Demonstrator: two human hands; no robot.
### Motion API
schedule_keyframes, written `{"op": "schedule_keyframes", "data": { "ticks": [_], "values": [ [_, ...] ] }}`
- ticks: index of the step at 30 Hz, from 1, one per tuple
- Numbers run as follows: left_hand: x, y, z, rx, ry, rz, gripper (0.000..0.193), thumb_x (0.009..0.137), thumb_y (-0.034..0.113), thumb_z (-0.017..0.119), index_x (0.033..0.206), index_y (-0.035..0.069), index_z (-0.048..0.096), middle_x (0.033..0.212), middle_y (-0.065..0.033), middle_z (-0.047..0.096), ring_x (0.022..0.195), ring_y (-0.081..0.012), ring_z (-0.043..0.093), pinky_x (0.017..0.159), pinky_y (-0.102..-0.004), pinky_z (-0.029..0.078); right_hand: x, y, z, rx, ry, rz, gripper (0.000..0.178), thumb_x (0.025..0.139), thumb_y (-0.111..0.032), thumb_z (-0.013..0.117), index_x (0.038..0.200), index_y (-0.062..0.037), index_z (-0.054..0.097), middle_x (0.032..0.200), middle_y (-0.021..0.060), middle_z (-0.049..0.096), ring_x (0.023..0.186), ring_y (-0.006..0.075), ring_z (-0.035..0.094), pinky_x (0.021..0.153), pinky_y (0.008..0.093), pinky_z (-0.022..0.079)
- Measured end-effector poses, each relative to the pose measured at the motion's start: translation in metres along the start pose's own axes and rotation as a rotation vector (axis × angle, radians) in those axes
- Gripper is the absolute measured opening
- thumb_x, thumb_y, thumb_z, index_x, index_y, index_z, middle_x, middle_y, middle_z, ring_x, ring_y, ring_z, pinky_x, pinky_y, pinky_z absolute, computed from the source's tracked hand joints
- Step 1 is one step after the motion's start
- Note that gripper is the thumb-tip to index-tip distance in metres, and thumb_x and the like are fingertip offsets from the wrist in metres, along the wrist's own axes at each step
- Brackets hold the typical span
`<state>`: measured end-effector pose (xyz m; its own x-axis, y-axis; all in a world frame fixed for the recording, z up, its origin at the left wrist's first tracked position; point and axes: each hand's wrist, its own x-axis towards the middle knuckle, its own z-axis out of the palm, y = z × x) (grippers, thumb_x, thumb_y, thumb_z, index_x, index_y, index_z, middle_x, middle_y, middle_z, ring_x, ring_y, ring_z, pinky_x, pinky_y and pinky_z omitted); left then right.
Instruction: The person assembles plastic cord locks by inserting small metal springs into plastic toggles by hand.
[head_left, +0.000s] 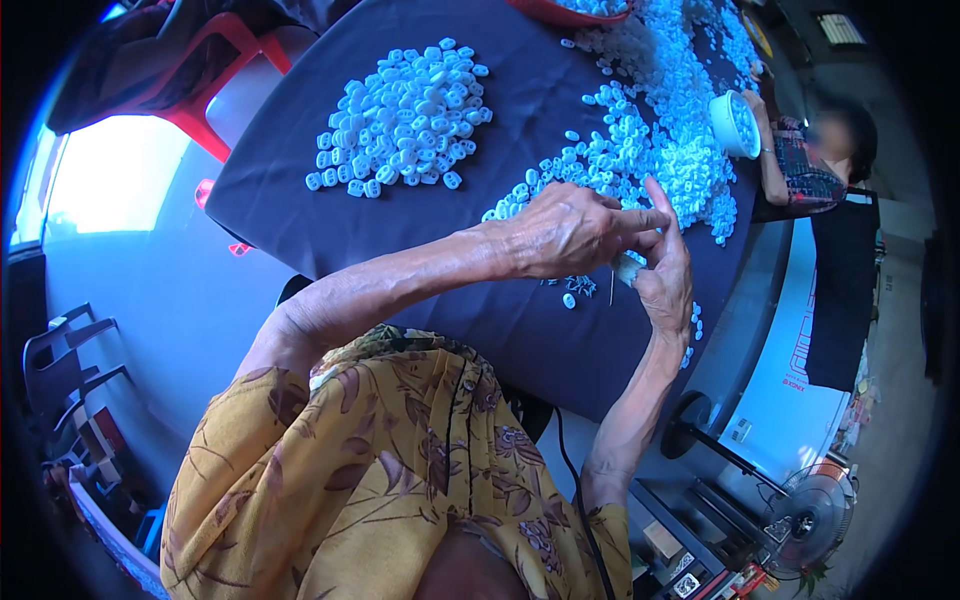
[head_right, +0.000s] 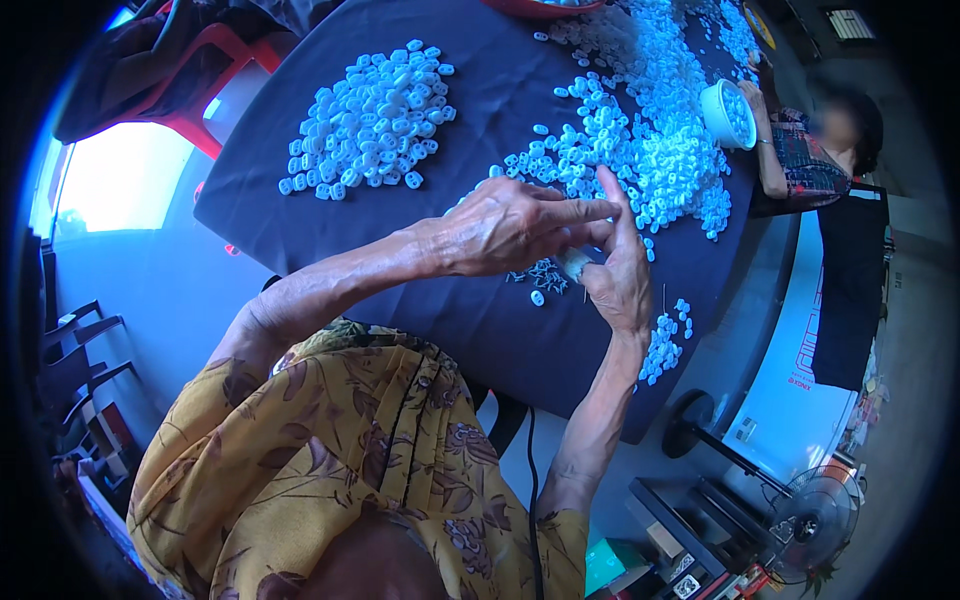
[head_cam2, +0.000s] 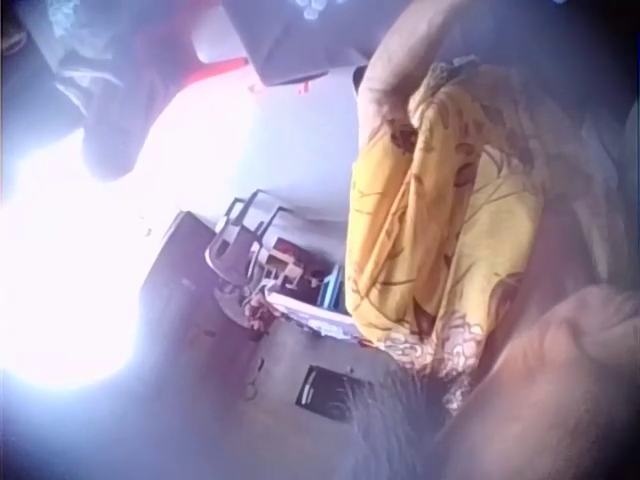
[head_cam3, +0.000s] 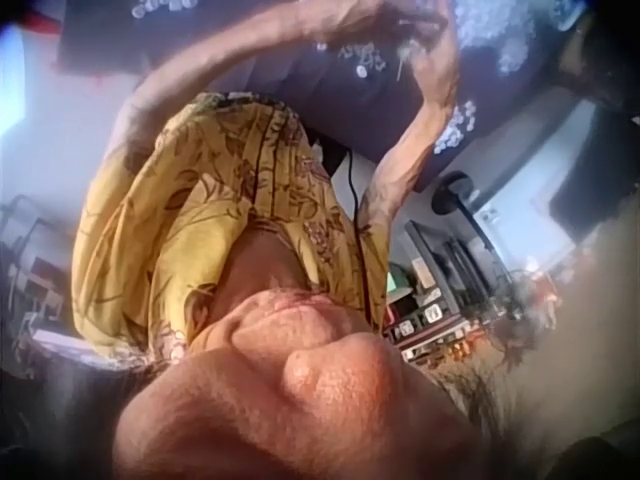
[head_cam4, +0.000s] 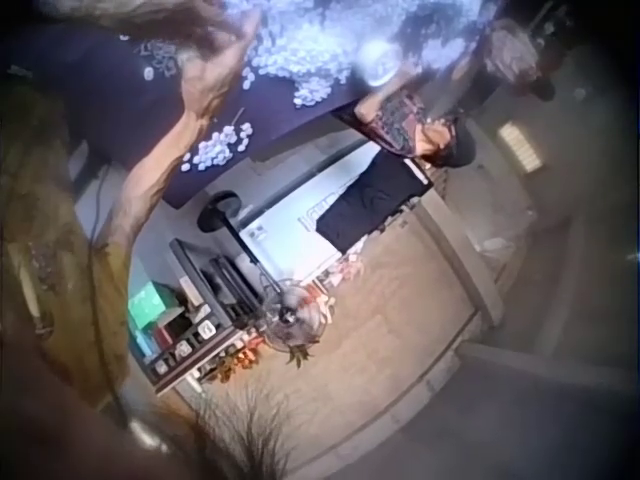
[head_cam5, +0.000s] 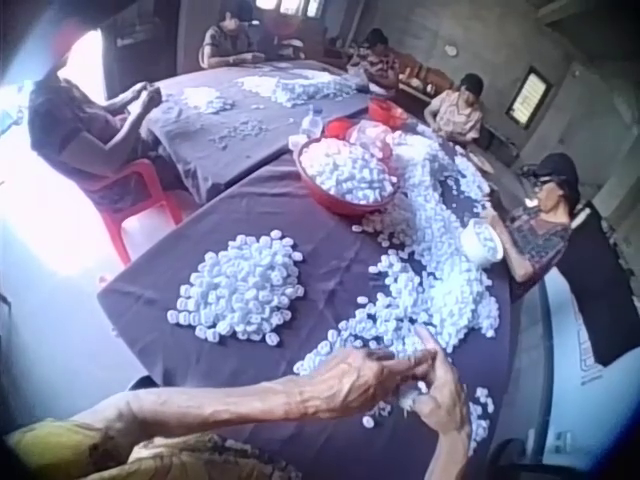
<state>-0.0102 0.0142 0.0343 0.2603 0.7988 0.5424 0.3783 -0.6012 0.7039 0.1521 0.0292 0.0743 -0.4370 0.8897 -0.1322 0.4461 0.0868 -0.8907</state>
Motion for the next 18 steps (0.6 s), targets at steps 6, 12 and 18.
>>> {"op": "schedule_keyframes", "data": {
  "ticks": [6,12,18],
  "values": [
    [-0.002,-0.004,-0.016,-0.073,-0.035,-0.042,0.041,0.072,0.011,0.060,0.112,0.012,0.054,0.069,-0.0100,0.063,0.051,-0.0245,0.059,0.046,-0.0346,0.045,0.003,-0.002,-0.004,-0.015,-0.011,0.023,0.078,0.066,-0.006,0.065,0.134,-0.0065,0.026,0.070,0.0035,0.057,0.069,0.0103,0.054,0.075,0.0263,0.041],
    [-0.015,0.007,-0.036,-0.291,-0.191,-0.184,0.052,0.072,0.004,0.056,0.123,0.010,0.043,0.060,-0.0103,0.058,0.052,-0.0229,0.059,0.050,-0.0346,0.048,0.014,-0.015,0.003,-0.578,0.382,-0.260,0.078,0.070,-0.031,0.069,0.132,-0.0059,0.028,0.066,0.0041,0.054,0.066,0.0154,0.056,0.068,0.0323,0.045],
    [-0.022,0.004,-0.021,0.024,-0.073,-0.086,0.050,0.071,0.006,0.052,0.119,0.013,0.041,0.052,-0.0089,0.053,0.046,-0.0271,0.055,0.040,-0.0380,0.041,0.022,-0.016,0.008,-0.883,0.514,-0.476,0.076,0.061,-0.013,0.071,0.128,-0.0077,0.036,0.070,0.0038,0.054,0.069,0.0197,0.055,0.073,0.0341,0.043]
  ]
}}
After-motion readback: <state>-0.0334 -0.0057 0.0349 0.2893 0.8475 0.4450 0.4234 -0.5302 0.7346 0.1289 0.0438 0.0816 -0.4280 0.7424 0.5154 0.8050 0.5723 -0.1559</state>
